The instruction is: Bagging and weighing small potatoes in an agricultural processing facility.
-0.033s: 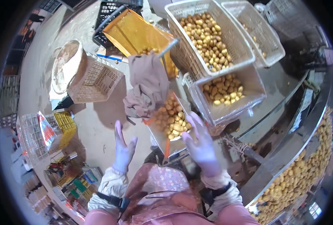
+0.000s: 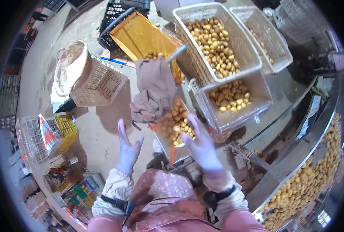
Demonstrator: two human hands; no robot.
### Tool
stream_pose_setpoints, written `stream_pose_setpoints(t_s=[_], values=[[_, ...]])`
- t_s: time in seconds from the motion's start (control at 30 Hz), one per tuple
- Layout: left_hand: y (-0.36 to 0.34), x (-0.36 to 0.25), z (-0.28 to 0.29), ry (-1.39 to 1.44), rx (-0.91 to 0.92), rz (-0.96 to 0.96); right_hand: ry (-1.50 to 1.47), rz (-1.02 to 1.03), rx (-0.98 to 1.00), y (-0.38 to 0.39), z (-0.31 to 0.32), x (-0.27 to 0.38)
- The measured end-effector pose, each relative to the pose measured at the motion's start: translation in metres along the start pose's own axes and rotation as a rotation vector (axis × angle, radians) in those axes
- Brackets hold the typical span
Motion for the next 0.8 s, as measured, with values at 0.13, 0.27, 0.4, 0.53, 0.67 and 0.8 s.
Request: stream_pose_setpoints(t_s=[0.13,0.27,0.4,0.53,0.67,0.8], values=[[-0.068,-0.027,-0.043,0.105,0.136,-0.029,-0.231,-0.228,-0.073,-0.069,-0.097,-0.044],[-0.083,-0.015,-0.036,-0.120,0.278,-0.114,-0.196,-0.411,-0.056,-0.083,-0.108,-0.050],[-0.092,-0.047,0.004,0.103,0.289,-0.127,-0.625,-0.514,-0.015,-0.082,-0.083,0.012],[-0.159,-0.131,0.043,0.876,0.152,0.056,-0.499,-0.187,-0.122,-0.173,-0.008,0.108],[-0.207,-0.219,0.059,1.087,0.027,-0.247,-0.679,-0.020,-0.054,-0.251,0.042,0.197],[-0.177,-0.236,0.009,0.882,0.046,-0.478,-0.648,-0.094,0.117,-0.267,0.067,0.170]])
Point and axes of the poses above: each hand's wrist, its own y-axis away from the middle knuckle, its own z-axis out of the back of the hand, x = y × z, the point moved 10 cm from there along -y, towards the middle knuckle, and after that the axes turned 11 degrees about y, right-handed, at the moved point
